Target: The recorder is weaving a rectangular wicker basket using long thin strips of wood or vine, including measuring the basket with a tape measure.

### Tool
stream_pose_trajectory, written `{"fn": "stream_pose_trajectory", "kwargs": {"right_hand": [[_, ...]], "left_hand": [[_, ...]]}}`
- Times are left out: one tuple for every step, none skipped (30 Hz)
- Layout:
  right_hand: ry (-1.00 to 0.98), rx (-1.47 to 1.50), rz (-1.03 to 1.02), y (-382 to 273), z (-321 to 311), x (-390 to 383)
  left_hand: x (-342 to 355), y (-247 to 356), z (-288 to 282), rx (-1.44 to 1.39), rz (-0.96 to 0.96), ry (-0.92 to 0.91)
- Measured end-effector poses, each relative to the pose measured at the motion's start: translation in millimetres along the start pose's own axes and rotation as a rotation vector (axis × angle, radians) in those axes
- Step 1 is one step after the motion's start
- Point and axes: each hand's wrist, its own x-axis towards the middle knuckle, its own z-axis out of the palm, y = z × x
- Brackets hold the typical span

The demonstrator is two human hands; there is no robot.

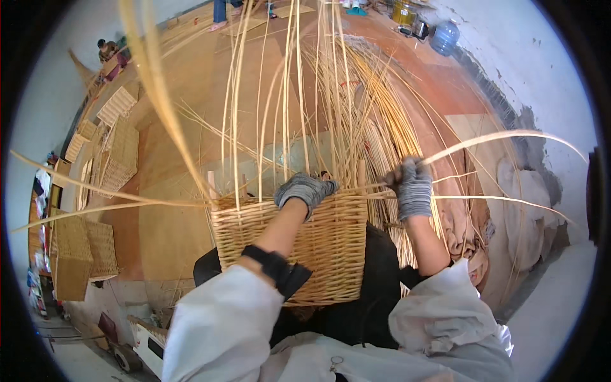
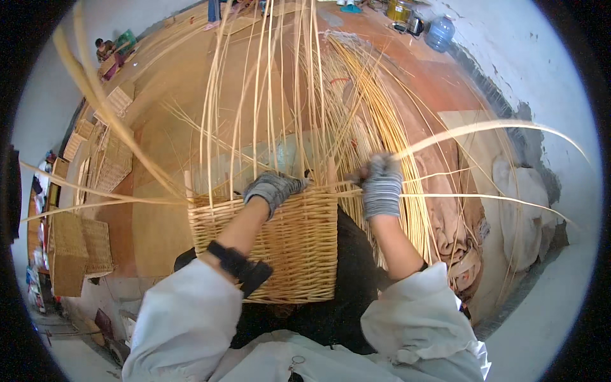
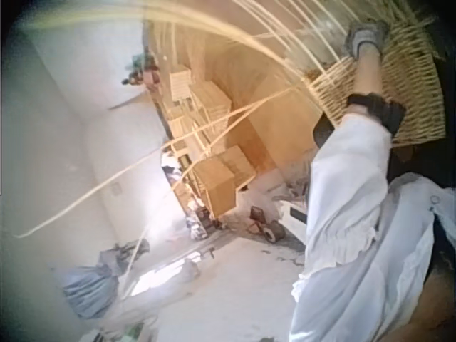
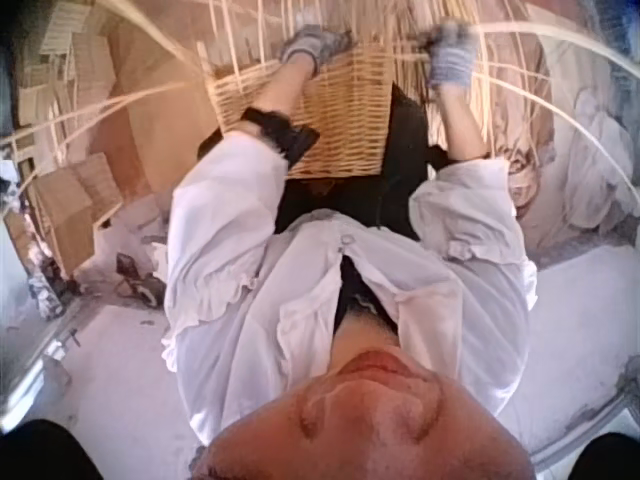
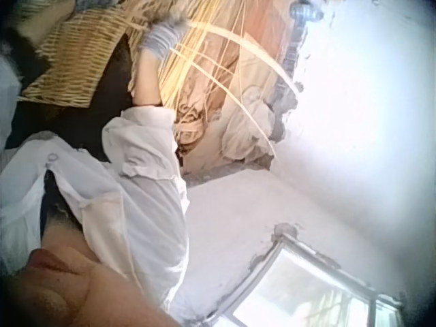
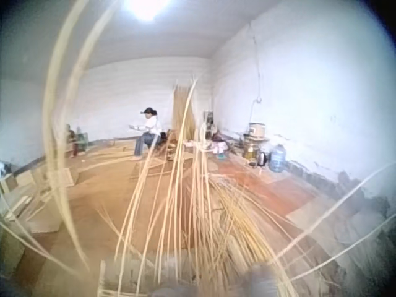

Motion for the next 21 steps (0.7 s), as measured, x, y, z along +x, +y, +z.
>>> {"fn": "stream_pose_trajectory", "kwargs": {"right_hand": [[-0.008, 0.013, -0.01, -5.3, 5.3, -8.9], [-0.05, -0.088, -0.071, -7.4, 10.5, -22.6], [-0.1, -0.168, -0.126, -9.3, 20.8, -36.8], [-0.144, -0.271, -0.191, -15.0, 26.7, -43.7], [-0.121, -0.266, -0.152, -13.3, 19.1, -43.6], [-0.002, -0.143, -0.002, -14.1, -7.4, -30.7], [0.098, -0.062, 0.125, -13.7, -34.0, -19.8], [0.15, -0.054, 0.244, -27.1, -40.1, -20.5], [0.147, -0.2, 0.374, -54.0, -27.5, -32.6], [0.055, -0.376, 0.485, -69.8, -26.5, -37.4], [-0.052, -0.549, 0.612, -69.4, -19.7, -39.8], [-0.068, -0.546, 0.609, -63.3, 0.5, -43.8], [-0.196, -0.578, 0.522, -48.6, 22.3, -48.4], [-0.327, -0.604, 0.436, -33.8, 49.5, -54.9], [-0.367, -0.487, 0.398, -25.3, 89.0, -70.8], [-0.451, -0.469, 0.396, -13.7, 109.4, -74.0], [-0.542, -0.546, 0.377, 4.0, 126.7, -80.4], [-0.639, -0.613, 0.347, 20.0, 145.4, -86.6], [-0.653, -0.607, 0.355, 39.6, 164.4, -92.5], [-0.683, -0.943, -0.041, 58.9, 181.4, -97.9], [-0.689, -1.262, -0.459, 78.3, 196.1, -103.2]], "left_hand": [[-3.3, 1.2, 0.2, 0.003, 0.003, 0.018], [-7.1, -1.9, -0.8, 0.035, 0.004, 0.065], [-16.2, -7.6, -8.5, 0.074, -0.014, 0.127], [-24.8, -4.4, -9.8, 0.071, -0.038, 0.168], [-35.3, -5.4, -12.1, 0.036, -0.03, 0.1], [-52.5, 2.6, -17.8, 0.007, 0.006, 0.031], [-59.9, -5.2, 3.0, 0.113, 0.212, 0.257], [-77.7, -25.5, 19.8, 0.22, 0.395, 0.511], [-94.6, -49.4, 25.1, 0.113, 0.581, 0.637], [-106.9, -71.6, 23.7, 0.005, 0.783, 0.75], [-102.0, -106.0, 19.5, 0.016, 0.783, 0.758], [-95.0, -144.5, 13.3, -0.025, 0.703, 0.832], [-94.1, -169.5, 10.1, -0.079, 0.61, 0.888], [-89.8, -187.5, 5.1, -0.087, 0.588, 0.886], [-89.1, -199.7, -5.8, -0.053, 0.632, 0.893], [-87.7, -206.1, -9.8, -0.021, 0.696, 0.893], [-83.8, -220.6, -4.8, -0.029, 0.679, 0.883], [-77.1, -235.5, -3.2, -0.424, 0.551, 0.896], [-75.7, -249.8, -8.8, -0.808, 0.405, 0.896], [-72.0, -263.3, -18.6, -0.918, 0.302, 0.826], [-66.0, -275.0, -21.9, -0.924, 0.283, 0.829]]}}
